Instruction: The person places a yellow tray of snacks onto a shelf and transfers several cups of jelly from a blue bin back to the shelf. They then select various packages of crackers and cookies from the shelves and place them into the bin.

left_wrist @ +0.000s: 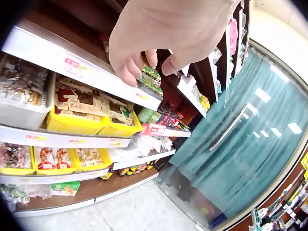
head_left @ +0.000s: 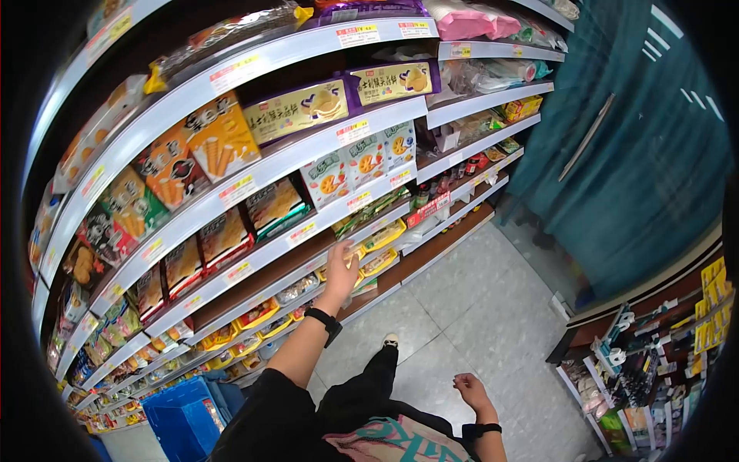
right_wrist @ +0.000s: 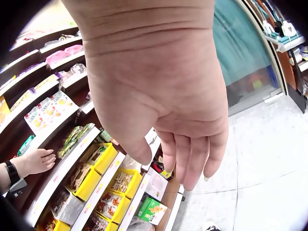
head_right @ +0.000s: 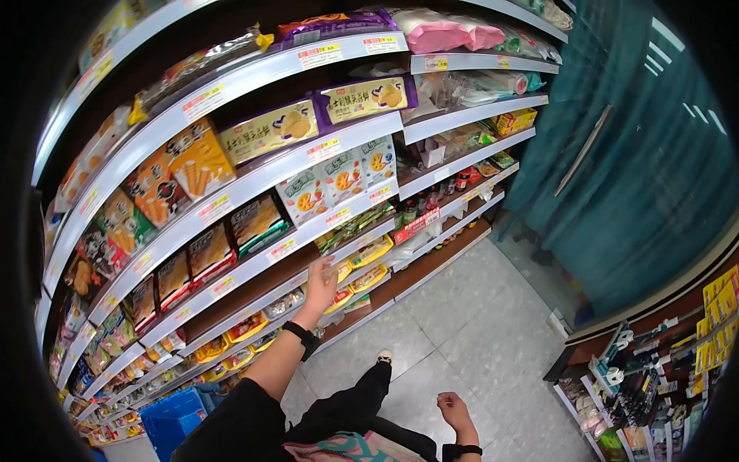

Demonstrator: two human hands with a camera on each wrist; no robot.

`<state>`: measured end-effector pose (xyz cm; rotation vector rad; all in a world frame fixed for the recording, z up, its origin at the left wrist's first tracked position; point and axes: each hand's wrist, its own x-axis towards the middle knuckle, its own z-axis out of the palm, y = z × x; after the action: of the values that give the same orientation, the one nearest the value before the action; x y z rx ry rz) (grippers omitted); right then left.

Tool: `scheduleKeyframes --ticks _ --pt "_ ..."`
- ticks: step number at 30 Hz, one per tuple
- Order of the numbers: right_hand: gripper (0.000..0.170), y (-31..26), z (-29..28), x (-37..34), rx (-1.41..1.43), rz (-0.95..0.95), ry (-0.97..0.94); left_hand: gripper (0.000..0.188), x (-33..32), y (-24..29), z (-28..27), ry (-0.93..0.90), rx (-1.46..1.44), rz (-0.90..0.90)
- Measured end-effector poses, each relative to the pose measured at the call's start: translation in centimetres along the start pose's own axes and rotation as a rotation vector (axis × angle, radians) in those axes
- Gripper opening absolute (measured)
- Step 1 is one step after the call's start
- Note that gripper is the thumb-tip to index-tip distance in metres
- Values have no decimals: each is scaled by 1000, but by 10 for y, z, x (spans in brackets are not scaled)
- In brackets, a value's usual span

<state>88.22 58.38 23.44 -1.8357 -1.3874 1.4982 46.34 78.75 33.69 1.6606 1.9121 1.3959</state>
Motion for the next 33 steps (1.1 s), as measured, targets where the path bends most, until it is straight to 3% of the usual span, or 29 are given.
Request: scheduleKeyframes --ticks 2,4,5,6,8,9,14,16,20,22,27,28,30,31,32,33 --pt "28 -14 -7 29 -52 -11 3 34 29 8 10 50 -60 -18" --pt "28 -32 -12 59 -100 -27 7 35 54 5 21 62 68 -248" --pt "28 -41 -14 74 -109 -68 3 33 66 -10 32 129 132 -110" --pt "28 -51 -16 87 -118 -108 -3 33 76 -13 37 129 129 -112" --pt "29 -82 -19 109 -131 -102 -7 36 90 -17 45 32 -254 -283" --pt "30 -96 -19 118 -140 -98 -11 33 94 -21 51 64 -302 -327" --pt "29 -146 -14 163 -178 -143 -117 27 99 -30 51 4 -214 -366" --pt "29 -164 -8 184 -213 -161 -164 27 100 -26 48 -53 -227 -496" --pt "32 -230 11 231 -251 -386 -226 24 102 -35 48 -53 -152 -392" --pt "41 -269 24 255 -185 -483 -259 23 106 -38 48 -48 -178 -408" --pt "58 -372 59 295 -134 -775 -124 22 108 -46 55 36 -313 -504" --pt "57 -384 65 303 -271 -833 -53 22 106 -49 55 45 -310 -505" --pt "56 -394 78 315 -408 -899 11 26 101 -54 53 18 305 -211" --pt "52 -392 86 329 -356 -810 -51 32 98 -50 49 136 406 -49" --pt "48 -391 94 342 -307 -719 -112 32 95 -47 43 144 410 -54" --pt "48 -384 101 353 -244 -750 -122 33 92 -34 33 137 378 -101"
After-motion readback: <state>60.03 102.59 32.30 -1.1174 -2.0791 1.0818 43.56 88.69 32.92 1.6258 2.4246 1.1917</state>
